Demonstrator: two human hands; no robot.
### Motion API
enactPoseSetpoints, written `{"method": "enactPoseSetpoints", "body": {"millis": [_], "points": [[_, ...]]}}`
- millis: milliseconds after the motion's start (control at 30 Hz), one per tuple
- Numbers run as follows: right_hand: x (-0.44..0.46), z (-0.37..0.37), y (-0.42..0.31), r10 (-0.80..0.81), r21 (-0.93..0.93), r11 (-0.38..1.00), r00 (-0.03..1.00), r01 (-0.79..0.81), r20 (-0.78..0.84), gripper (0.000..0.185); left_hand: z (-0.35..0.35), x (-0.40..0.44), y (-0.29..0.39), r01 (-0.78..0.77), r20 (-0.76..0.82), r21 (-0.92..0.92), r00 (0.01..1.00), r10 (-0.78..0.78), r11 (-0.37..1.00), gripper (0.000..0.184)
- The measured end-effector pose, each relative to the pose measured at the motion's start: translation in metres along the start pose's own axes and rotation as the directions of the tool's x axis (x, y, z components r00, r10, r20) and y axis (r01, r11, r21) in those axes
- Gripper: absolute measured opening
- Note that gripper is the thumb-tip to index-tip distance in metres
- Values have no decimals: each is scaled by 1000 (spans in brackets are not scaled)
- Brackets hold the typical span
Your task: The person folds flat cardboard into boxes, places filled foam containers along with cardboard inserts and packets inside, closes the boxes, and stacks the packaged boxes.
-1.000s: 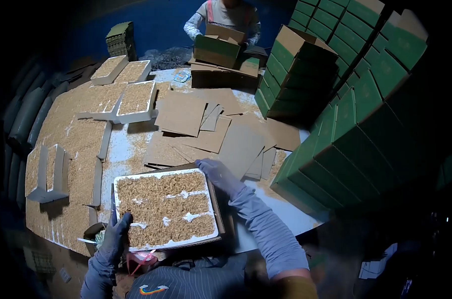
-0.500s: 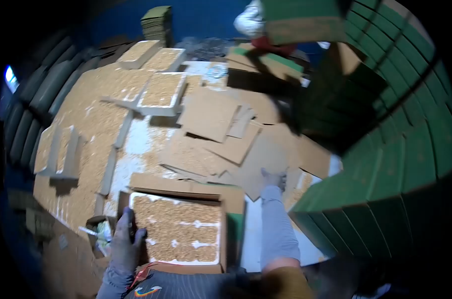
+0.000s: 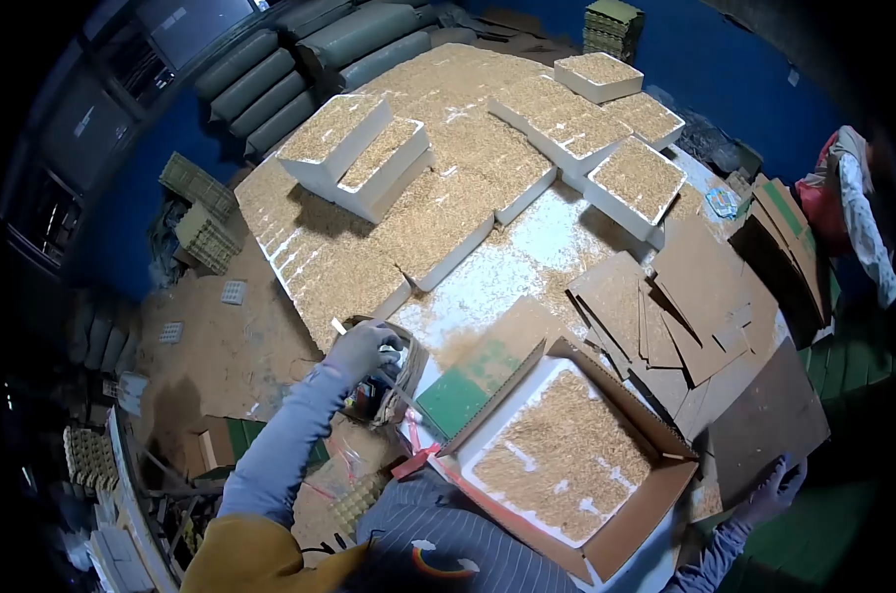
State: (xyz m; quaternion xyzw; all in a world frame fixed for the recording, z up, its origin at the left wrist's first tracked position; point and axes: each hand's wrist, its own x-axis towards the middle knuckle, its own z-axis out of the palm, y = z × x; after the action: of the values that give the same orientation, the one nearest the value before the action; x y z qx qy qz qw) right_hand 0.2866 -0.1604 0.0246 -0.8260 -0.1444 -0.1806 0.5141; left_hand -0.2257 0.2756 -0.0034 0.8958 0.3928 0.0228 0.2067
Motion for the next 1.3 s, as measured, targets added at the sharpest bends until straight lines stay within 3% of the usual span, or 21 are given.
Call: {"method": "enactPoseSetpoints", "body": {"millis": [33, 100, 133, 200, 333, 500, 567, 633, 700, 733, 767, 800, 867, 933, 1000, 1033, 1067, 1100, 1133, 1200, 1300], "points": [[-9, -7, -33, -19, -50, 999, 1000, 20, 15, 37, 13, 3, -14, -9, 8, -12, 1000, 9, 1000, 24], [-32, -17, -69, -51, 0, 999, 998, 51, 21, 36, 29, 10, -34, 54, 190, 250, 976, -103, 967, 32], [-39, -22, -78, -79, 62, 995, 996, 77, 32, 34, 33, 10, -43, 41, 194, 242, 977, -90, 969, 32], [-53, -31, -79, -141, 23, 990, 990, 141, 19, 34, 38, 8, -58, 142, 275, -14, 952, -132, 990, 29], [-78, -43, -89, -168, 60, 985, 982, 164, 82, 31, 45, 15, -61, 242, 239, -176, 951, -197, 954, 28], [-97, -59, -109, -192, -5, 981, 980, 192, 49, 31, 33, 18, -59, 178, 200, -76, 967, -160, 981, 23], [-102, -72, -119, -215, -58, 975, 976, 213, -21, 31, 2, 7, -47, 95, -69, -261, 991, -117, 961, 23], [-107, -76, -129, -294, -12, 956, 956, 294, -24, 30, -52, -10, 21, 16, -309, -500, 931, -196, 866, 12], [-116, -70, -147, -383, 38, 924, 924, 382, 27, 30, -75, -22, 100, -289, -426, -416, 900, 96, 862, 14], [-127, -40, -162, -531, 176, 827, 845, 534, -64, 32, -79, -28, 139, -394, -303, -403, 909, 286, 826, 17], [-132, -26, -209, -707, 179, 706, 675, 685, 211, 37, -57, -22, 161, -613, -302, -308, 788, 536, 727, 22], [-139, -8, -229, -803, -7, 529, 504, 848, 319, 37, -41, -26, 179, -637, -172, -229, 771, 614, 736, 25], [-158, 5, -255, -740, 23, 392, 300, 920, 602, 30, -57, -31, 193, -573, -211, -243, 819, 534, 783, 22], [-176, 15, -257, -498, 158, 420, 82, 894, 863, 23, -87, -29, 181, -404, -379, -228, 875, 301, 886, 21], [-193, 29, -247, -398, 303, 426, -124, 853, 909, 17, -103, -33, 193, -322, -274, -427, 937, 218, 845, 20], [-200, 37, -243, -396, 290, 433, -109, 854, 912, 17, -95, -31, 200, -499, -228, -252, 863, 451, 829, 18], [-203, 46, -240, -360, 355, 474, -191, 806, 913, 19, -81, -27, 210, -663, -146, -83, 746, 649, 744, 17], [-203, 53, -235, -328, 414, 513, -274, 752, 904, 20, -67, -28, 222, -710, -25, 135, 695, 718, 692, 19], [-203, 59, -226, -327, 405, 511, -264, 758, 907, 20, -41, -24, 225, -697, 47, 342, 682, 730, 630, 15], [-204, 65, -213, -489, 511, 646, -207, 567, 847, 23, -24, -12, 238, -630, 378, 506, 776, 506, 589, 10], [-189, 45, -232, -383, 411, 695, -180, 589, 906, 24, -6, 9, 246, -641, 434, 507, 767, 472, 576, 13]]}}
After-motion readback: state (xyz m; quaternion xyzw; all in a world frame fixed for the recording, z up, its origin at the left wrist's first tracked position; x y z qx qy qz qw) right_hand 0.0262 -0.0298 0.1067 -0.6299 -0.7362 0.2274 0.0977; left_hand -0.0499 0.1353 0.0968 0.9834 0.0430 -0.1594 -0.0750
